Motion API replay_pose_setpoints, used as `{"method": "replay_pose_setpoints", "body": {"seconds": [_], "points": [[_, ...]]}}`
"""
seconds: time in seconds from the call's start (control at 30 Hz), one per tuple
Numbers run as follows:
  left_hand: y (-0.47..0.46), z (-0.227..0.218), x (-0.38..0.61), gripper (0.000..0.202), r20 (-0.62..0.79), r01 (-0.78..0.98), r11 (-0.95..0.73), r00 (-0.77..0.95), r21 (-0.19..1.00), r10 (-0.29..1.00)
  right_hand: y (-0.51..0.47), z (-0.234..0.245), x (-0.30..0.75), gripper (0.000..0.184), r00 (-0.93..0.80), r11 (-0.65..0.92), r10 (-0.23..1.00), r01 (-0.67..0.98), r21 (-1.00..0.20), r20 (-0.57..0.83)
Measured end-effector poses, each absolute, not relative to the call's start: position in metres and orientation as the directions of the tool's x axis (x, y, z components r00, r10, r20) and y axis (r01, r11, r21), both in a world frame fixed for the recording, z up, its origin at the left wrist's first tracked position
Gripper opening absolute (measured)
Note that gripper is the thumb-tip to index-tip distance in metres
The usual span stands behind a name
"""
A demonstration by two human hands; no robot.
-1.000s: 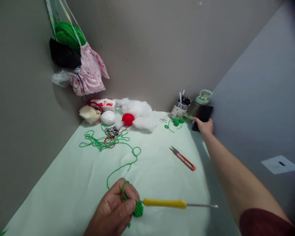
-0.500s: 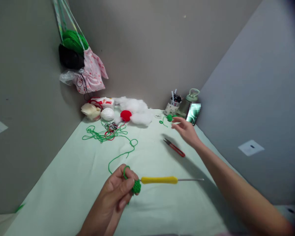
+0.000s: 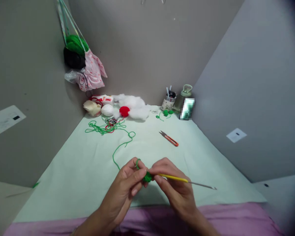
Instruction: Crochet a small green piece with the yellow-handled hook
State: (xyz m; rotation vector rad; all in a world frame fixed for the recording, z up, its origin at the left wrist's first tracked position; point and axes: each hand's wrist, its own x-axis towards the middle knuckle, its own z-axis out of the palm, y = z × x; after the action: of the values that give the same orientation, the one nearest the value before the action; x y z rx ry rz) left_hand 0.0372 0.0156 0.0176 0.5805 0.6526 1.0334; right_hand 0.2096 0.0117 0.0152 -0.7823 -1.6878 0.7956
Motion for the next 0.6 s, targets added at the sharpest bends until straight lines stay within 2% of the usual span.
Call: {"method": "replay_pose_setpoints", "body": {"seconds": [0.13, 0.27, 0.4, 0.6], "points": [[0.017, 0.013, 0.04, 0.022, -0.197, -0.533, 0.351, 0.325, 0.77, 0.925, 0.011, 0.003, 0.202, 0.018, -0.04, 0.502, 0.865, 0.062, -0.863, 0.5], [0.017, 0.014, 0.04, 0.035, -0.193, -0.48, 0.344, 0.337, 0.807, 0.922, 0.013, -0.001, 0.2, 0.011, 0.074, 0.417, 0.906, -0.004, -0.909, 0.416], [0.017, 0.016, 0.038, 0.045, -0.188, -0.469, 0.334, 0.331, 0.818, 0.925, 0.014, -0.002, 0.198, 0.014, 0.078, 0.407, 0.912, -0.064, -0.911, 0.402], [0.015, 0.011, 0.031, 0.046, -0.148, -0.452, 0.283, 0.31, 0.846, 0.939, 0.012, -0.007, 0.194, 0.013, 0.032, 0.361, 0.932, -0.181, -0.915, 0.361]]}}
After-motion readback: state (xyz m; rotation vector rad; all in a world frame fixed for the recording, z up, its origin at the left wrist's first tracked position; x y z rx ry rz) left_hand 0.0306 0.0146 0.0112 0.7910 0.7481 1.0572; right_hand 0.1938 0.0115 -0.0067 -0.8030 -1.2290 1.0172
